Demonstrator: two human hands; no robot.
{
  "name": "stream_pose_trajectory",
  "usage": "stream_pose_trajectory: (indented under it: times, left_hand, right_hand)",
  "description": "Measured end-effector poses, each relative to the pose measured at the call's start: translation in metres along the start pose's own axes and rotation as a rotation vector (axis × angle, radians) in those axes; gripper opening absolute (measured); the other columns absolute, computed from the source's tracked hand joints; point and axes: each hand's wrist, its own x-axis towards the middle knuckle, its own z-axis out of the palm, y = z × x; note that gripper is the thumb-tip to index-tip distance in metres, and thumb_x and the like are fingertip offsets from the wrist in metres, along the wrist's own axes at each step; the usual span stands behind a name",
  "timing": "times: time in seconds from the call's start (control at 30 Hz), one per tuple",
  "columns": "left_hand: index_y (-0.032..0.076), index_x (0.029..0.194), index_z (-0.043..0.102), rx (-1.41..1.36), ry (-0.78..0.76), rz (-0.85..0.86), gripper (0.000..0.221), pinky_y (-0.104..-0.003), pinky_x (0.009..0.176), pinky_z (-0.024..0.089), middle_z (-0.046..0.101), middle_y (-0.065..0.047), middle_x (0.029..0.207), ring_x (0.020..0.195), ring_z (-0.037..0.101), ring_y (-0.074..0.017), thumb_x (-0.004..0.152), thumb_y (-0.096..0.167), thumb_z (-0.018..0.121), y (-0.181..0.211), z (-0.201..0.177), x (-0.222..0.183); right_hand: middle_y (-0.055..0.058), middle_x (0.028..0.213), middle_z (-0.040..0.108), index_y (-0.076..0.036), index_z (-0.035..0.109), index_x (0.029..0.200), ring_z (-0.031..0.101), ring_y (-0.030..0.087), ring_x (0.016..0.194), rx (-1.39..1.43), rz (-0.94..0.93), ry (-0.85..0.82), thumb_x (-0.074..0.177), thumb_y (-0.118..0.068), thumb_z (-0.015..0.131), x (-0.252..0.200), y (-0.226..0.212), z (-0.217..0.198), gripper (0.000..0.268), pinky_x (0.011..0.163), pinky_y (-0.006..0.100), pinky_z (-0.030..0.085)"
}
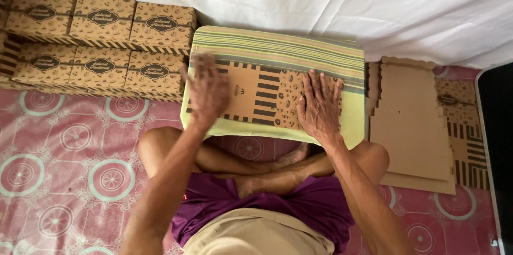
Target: Assembling cardboard boxes by folding flat sheets along pre-scored lines and tucking in the flaps.
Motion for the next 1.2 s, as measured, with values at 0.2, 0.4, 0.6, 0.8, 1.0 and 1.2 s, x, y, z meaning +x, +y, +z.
stream_pose_trajectory:
  times: [0.2,0.4,0.6,0.8,1.0,1.2]
  left_hand:
    - [0.006,0.154,0.043,-0.053,0.101,0.219,0.053,-0.066,0.119,0.02,0.045,-0.019,0.156,0.149,0.032,-0.04,0.104,0.026,0.045,0.096,0.001,-0.01]
    - [0.01,0.15,0.052,-0.345,0.328,0.431,0.056,-0.071,0.116,0.023,0.049,-0.012,0.156,0.149,0.033,-0.0409,0.099,0.034,0.058,0.138,0.017,-0.028]
    - [0.01,0.154,0.046,-0.341,0.236,0.354,0.062,-0.066,0.119,0.016,0.043,-0.012,0.16,0.151,0.03,-0.0361,0.096,0.032,0.05,0.087,-0.003,-0.023]
    - [0.009,0.155,0.043,-0.192,0.111,0.214,0.059,-0.06,0.121,0.017,0.042,-0.014,0.161,0.151,0.032,-0.0333,0.103,0.036,0.04,0.023,0.0,-0.026]
    - [0.005,0.159,0.036,-0.281,0.108,0.126,0.063,-0.062,0.122,0.012,0.034,-0.017,0.166,0.153,0.027,-0.0377,0.105,0.036,0.035,-0.011,0.01,-0.025]
    - [0.007,0.159,0.033,-0.113,0.0,0.087,0.068,-0.058,0.122,0.013,0.032,-0.017,0.165,0.153,0.023,-0.0357,0.103,0.045,0.036,0.04,0.01,-0.021]
  right_hand:
    - [0.011,0.17,0.03,-0.012,0.04,0.16,0.025,0.035,0.155,0.027,0.02,-0.002,0.1,-0.026,0.04,-0.001,-0.002,-0.002,0.062,0.123,0.065,0.01]
    - [0.011,0.171,0.023,-0.012,0.031,0.163,0.019,0.036,0.156,0.048,0.004,-0.029,0.107,-0.025,0.034,-0.003,-0.002,-0.009,0.057,0.124,0.065,0.007]
    - [0.017,0.17,0.021,-0.008,0.027,0.163,0.018,0.038,0.156,0.059,0.14,-0.118,0.105,-0.048,0.031,-0.008,0.026,0.002,0.07,0.125,0.061,0.007]
    - [0.02,0.169,0.024,-0.007,0.027,0.163,0.022,0.039,0.155,0.069,0.206,-0.166,0.105,-0.052,0.025,-0.011,0.026,-0.017,0.073,0.123,0.065,0.008]
    - [0.019,0.169,0.024,-0.007,0.028,0.163,0.02,0.039,0.156,0.013,0.206,-0.168,0.104,-0.053,0.026,-0.014,0.027,-0.012,0.075,0.12,0.07,0.009]
    - [0.016,0.172,0.014,-0.014,0.022,0.166,0.01,0.04,0.157,-0.024,0.148,-0.167,0.105,-0.046,0.023,-0.013,0.029,0.0,0.069,0.117,0.072,0.0]
